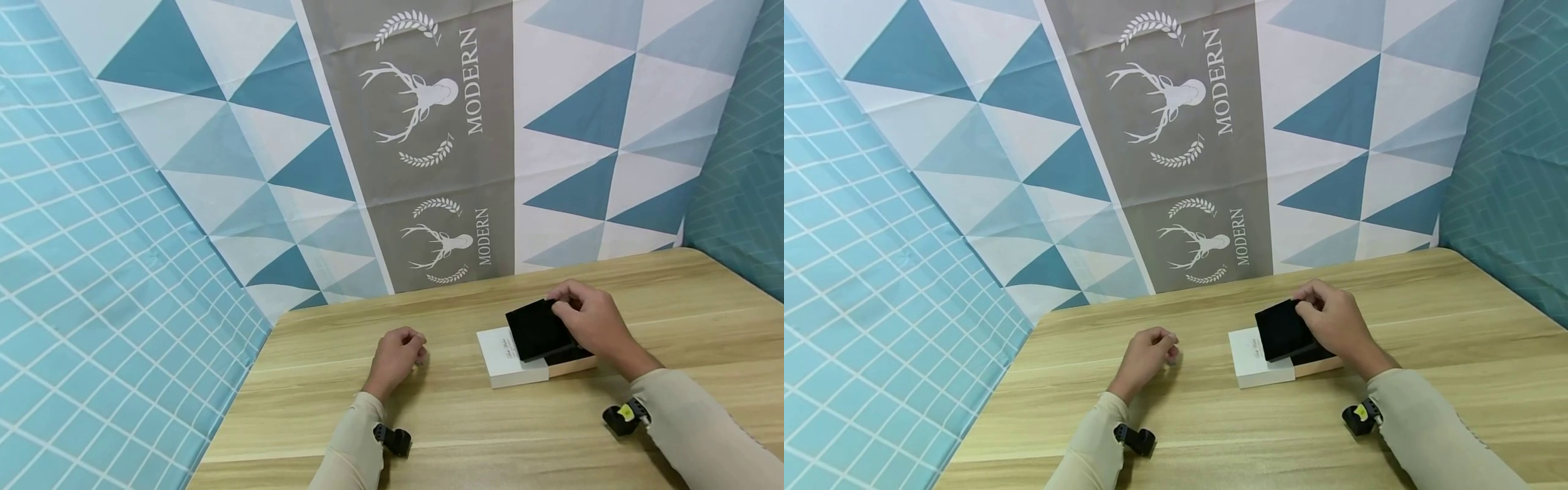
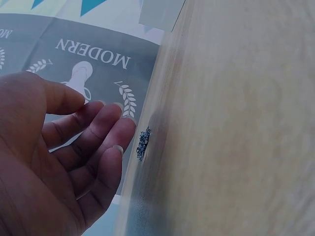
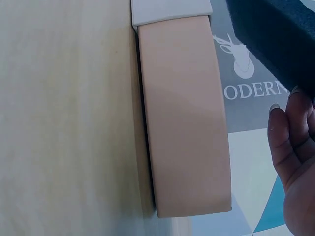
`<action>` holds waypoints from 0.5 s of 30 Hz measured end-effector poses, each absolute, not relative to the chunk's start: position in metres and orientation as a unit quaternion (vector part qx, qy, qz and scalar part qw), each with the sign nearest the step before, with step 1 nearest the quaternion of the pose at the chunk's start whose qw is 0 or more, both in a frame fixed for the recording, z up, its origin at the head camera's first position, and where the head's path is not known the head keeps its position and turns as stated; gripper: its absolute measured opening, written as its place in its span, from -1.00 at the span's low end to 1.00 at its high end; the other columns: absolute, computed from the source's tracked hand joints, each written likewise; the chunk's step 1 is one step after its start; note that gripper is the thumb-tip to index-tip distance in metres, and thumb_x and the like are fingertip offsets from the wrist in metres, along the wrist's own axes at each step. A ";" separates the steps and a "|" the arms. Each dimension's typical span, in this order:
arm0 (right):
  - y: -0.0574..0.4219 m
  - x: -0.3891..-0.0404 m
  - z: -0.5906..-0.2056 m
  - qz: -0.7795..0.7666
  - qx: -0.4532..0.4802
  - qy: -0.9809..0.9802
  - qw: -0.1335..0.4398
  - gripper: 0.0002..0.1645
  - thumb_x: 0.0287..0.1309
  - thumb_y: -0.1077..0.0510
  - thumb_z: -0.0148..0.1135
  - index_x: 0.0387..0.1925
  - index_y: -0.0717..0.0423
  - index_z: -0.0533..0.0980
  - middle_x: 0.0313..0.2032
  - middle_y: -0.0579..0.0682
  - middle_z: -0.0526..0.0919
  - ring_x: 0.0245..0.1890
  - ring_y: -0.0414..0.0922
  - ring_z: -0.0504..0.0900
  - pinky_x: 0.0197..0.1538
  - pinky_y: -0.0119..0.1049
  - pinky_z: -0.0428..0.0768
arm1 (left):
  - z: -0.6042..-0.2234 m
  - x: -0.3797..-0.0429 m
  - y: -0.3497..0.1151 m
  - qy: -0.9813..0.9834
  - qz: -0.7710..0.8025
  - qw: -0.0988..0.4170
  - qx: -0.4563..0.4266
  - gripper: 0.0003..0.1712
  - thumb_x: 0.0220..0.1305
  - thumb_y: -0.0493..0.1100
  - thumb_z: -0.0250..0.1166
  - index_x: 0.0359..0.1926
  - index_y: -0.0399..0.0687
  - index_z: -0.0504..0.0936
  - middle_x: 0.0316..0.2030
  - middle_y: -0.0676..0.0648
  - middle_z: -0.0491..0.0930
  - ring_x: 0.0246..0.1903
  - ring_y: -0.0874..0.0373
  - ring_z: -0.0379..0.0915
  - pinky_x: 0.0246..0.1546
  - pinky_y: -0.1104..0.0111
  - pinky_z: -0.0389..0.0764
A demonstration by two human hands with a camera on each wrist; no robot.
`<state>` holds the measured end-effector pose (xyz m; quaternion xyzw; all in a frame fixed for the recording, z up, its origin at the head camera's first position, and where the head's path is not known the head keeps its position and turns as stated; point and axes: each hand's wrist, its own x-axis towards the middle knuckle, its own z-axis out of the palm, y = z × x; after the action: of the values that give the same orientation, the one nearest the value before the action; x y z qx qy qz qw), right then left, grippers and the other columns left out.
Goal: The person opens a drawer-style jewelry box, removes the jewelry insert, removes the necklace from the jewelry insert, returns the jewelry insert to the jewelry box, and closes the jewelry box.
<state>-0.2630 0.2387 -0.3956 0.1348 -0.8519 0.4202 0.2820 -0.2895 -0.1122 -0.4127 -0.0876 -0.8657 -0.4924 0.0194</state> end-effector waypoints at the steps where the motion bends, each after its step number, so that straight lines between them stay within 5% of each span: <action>1: 0.239 -0.263 -0.396 0.420 0.134 -0.852 0.282 -0.85 0.35 0.28 0.11 -0.21 0.11 0.61 -0.34 -0.03 0.64 -0.46 -0.17 0.45 -0.39 -0.37 0.43 | -0.413 -0.289 -0.112 -0.866 -0.492 0.019 -0.087 -0.70 0.47 -0.08 0.18 -0.23 -0.19 0.72 -0.41 -0.08 0.67 -0.40 0.00 0.61 -0.54 0.34 0.51; 15: 0.244 -0.262 -0.394 0.429 0.125 -0.853 0.272 -0.82 0.39 0.23 0.08 -0.19 0.11 0.62 -0.36 0.00 0.62 -0.56 -0.16 0.43 -0.45 -0.34 0.41 | -0.414 -0.291 -0.112 -0.866 -0.490 0.027 -0.091 -0.72 0.45 -0.09 0.20 -0.26 -0.19 0.72 -0.44 -0.07 0.66 -0.42 0.01 0.58 -0.52 0.33 0.50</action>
<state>-0.2621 0.2442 -0.3936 0.1249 -0.8525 0.4286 0.2718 -0.2908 -0.1116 -0.4139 -0.0912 -0.8663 -0.4904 0.0268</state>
